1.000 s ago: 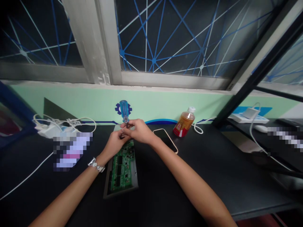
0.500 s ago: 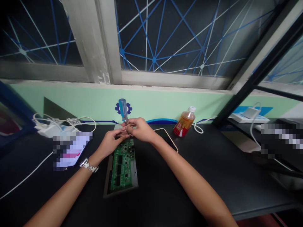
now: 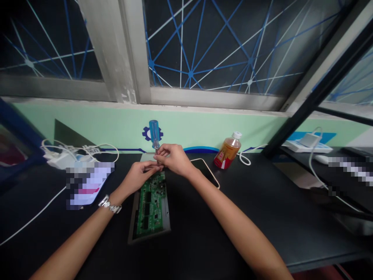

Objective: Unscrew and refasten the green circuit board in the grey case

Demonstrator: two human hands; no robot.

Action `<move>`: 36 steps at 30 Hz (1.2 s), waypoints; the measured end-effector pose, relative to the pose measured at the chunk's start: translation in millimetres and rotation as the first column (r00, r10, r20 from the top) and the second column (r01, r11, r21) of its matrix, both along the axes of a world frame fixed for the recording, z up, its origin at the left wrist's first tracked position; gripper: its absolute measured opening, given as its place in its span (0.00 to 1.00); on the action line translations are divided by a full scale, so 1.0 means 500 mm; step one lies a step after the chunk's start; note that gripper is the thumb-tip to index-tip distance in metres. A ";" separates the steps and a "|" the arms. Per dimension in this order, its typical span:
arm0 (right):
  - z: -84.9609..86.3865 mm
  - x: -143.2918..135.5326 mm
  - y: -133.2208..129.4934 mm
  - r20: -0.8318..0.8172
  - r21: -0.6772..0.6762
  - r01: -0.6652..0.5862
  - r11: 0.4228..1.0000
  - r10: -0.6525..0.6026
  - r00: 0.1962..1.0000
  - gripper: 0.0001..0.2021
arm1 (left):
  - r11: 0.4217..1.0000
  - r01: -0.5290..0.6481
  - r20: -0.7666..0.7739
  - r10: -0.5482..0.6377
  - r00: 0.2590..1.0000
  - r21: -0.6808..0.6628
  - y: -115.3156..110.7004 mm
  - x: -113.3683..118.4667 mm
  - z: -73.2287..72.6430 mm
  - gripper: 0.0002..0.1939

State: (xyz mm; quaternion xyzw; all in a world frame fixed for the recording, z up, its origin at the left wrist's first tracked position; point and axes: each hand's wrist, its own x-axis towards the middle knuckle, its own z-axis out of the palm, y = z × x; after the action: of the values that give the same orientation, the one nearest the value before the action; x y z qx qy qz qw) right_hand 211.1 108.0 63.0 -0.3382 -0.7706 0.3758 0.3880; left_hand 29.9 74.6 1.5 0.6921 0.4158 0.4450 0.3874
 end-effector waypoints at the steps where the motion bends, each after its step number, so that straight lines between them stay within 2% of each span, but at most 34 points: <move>1: 0.001 0.002 0.000 -0.007 -0.029 -0.029 0.999 0.029 1.000 0.08 | 1.000 0.001 0.002 -0.001 1.000 -0.002 0.000 -0.005 -0.001 0.13; 5: 0.006 0.002 -0.008 -0.011 -0.193 -0.125 0.973 0.125 0.992 0.09 | 0.998 -0.036 -0.008 0.036 0.999 0.044 0.003 -0.013 -0.004 0.12; 8: 0.009 -0.004 -0.017 -0.010 -0.227 -0.171 0.959 0.173 0.985 0.10 | 0.995 -0.040 -0.024 0.042 0.999 0.087 0.004 -0.005 -0.005 0.10; 11: 0.011 -0.011 -0.025 0.026 -0.205 -0.186 0.961 0.196 0.980 0.13 | 0.993 -0.048 -0.034 0.052 0.998 0.105 0.006 0.010 -0.010 0.08; 13: 0.012 -0.013 -0.027 0.079 -0.154 -0.150 0.977 0.164 0.983 0.14 | 0.995 -0.040 0.002 0.040 0.999 0.089 0.008 0.020 -0.013 0.09; 17: 0.007 -0.013 -0.022 0.146 0.075 0.027 0.997 -0.038 0.989 0.09 | 1.000 -0.004 0.049 0.003 0.999 0.025 0.006 0.031 -0.010 0.13; 19: 0.001 -0.011 -0.016 0.123 0.096 0.077 0.992 -0.088 0.989 0.07 | 1.000 -0.013 0.026 0.012 1.000 0.020 0.002 0.027 -0.006 0.13; 25: -0.011 -0.005 -0.007 -0.019 -0.071 -0.045 0.996 0.044 0.999 0.08 | 0.999 -0.005 -0.015 0.006 1.000 0.038 -0.006 -0.004 0.001 0.11; 31: -0.001 -0.006 -0.018 -0.016 -0.139 -0.162 0.977 0.162 0.987 0.11 | 0.996 -0.040 -0.031 0.042 0.999 0.079 0.002 -0.005 -0.011 0.12; 34: 0.003 -0.008 -0.023 0.050 -0.105 -0.180 0.978 0.186 0.981 0.13 | 0.996 -0.020 -0.063 0.026 0.998 0.086 0.005 0.006 -0.016 0.12; 36: 0.003 -0.009 -0.022 0.101 -0.009 -0.113 0.994 0.113 0.988 0.12 | 0.997 -0.010 -0.065 0.014 0.998 0.070 0.004 0.012 -0.016 0.13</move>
State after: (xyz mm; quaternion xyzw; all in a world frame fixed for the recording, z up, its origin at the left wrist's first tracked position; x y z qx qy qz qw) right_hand 206.6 96.9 64.4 -0.3131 -0.8067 0.3807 0.3260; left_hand 35.7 76.8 -6.6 0.7169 0.4167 0.4386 0.3464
